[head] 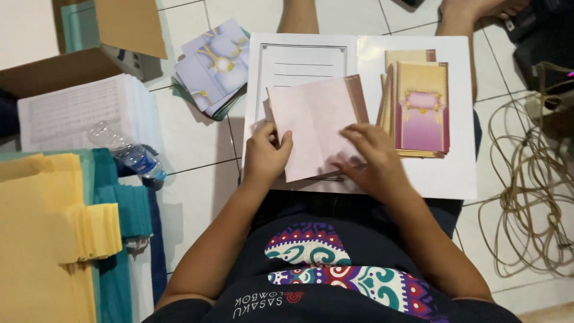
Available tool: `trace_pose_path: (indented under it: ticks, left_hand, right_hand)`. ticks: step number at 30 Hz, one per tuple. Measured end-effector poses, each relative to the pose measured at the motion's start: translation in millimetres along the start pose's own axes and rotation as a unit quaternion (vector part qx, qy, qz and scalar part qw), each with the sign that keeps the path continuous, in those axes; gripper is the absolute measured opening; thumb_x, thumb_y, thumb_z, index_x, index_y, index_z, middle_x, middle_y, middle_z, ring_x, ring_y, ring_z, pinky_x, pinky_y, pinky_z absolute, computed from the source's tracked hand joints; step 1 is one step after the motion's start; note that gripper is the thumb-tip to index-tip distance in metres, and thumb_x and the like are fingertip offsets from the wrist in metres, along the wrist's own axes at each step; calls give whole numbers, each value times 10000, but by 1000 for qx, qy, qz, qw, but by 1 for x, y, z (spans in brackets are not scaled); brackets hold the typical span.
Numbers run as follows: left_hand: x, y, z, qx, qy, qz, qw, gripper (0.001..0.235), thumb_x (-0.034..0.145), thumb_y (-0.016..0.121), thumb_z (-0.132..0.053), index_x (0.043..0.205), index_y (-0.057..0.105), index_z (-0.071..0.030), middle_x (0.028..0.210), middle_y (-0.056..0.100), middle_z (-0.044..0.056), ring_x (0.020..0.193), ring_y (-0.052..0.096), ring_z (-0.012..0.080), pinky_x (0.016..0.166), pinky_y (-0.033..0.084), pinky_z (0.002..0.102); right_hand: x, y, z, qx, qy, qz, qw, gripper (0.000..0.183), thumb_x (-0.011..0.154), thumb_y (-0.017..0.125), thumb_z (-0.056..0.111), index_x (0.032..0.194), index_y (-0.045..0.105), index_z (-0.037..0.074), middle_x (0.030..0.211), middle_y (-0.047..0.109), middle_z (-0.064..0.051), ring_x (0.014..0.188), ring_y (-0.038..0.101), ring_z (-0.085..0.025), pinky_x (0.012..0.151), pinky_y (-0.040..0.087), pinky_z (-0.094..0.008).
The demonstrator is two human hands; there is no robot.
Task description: Sorting and organizing printed paper covers into a folder while sitting on the floor.
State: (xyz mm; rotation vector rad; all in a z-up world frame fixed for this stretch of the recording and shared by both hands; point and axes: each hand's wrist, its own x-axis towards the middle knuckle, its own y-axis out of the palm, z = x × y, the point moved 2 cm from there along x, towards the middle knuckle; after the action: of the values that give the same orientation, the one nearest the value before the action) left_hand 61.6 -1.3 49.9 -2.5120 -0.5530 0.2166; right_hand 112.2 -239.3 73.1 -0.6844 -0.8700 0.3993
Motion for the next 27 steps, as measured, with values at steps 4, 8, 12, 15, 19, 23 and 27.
trace_pose_path:
  ticks: [4, 8, 12, 15, 19, 23, 27]
  left_hand:
    - [0, 2, 10, 77, 29, -32, 996, 290, 885, 687, -366, 945, 663, -83, 861, 756, 188, 883, 746, 407, 733, 584, 516]
    - [1, 9, 14, 115, 143, -90, 979, 305, 878, 689, -288, 1064, 614, -58, 903, 673, 174, 882, 688, 403, 765, 548, 492]
    - [4, 15, 20, 134, 157, -101, 973, 347, 893, 679, -275, 1142, 559, -66, 1113, 580, 139, 1014, 601, 374, 847, 506, 494]
    - [1, 13, 11, 142, 145, -89, 975, 455, 914, 666, -255, 1275, 500, -33, 1282, 497, 203, 1146, 536, 418, 916, 475, 534]
    - [-3, 7, -5, 153, 164, -70, 972, 532, 970, 641, -246, 1425, 472, -28, 1376, 462, 258, 1245, 490, 464, 968, 442, 579]
    - [-5, 14, -5, 193, 159, 16, 968, 772, 896, 565, -677, 1400, 589, -93, 1516, 327, 315, 1397, 337, 528, 1089, 295, 667]
    - [-18, 16, -16, 217, 223, 99, 945, 1119, 615, 731, -823, 1462, 561, -111, 1640, 89, 351, 1486, 116, 619, 1153, 174, 725]
  right_hand:
    - [-2, 1, -4, -77, -16, 30, 996, 646, 800, 837, 396, 1340, 652, 94, 1358, 620, -155, 1266, 578, -400, 1022, 448, -490]
    - [-10, 18, -8, -142, -12, 106, 984, 847, 722, 799, 578, 1432, 600, 161, 1479, 562, -162, 1385, 490, -406, 1136, 342, -532]
    - [-18, 25, -21, -186, 39, 150, 970, 921, 687, 768, 676, 1475, 564, 246, 1554, 499, -133, 1451, 431, -391, 1176, 306, -570]
    - [-20, 24, -28, -171, 58, 158, 971, 902, 694, 783, 636, 1471, 561, 236, 1570, 472, -150, 1453, 422, -408, 1154, 348, -577]
    - [-15, 19, -21, -138, 73, 153, 976, 894, 690, 817, 616, 1456, 579, 221, 1582, 437, -198, 1468, 387, -442, 1132, 379, -576]
    - [-13, 17, -19, -83, 116, 152, 978, 917, 652, 874, 574, 1429, 597, 173, 1662, 230, -272, 1475, 253, -553, 1113, 387, -625]
    - [-17, 18, -25, -56, 167, 153, 972, 997, 575, 925, 560, 1433, 581, 189, 1683, 162, -249, 1454, 267, -571, 1082, 432, -629]
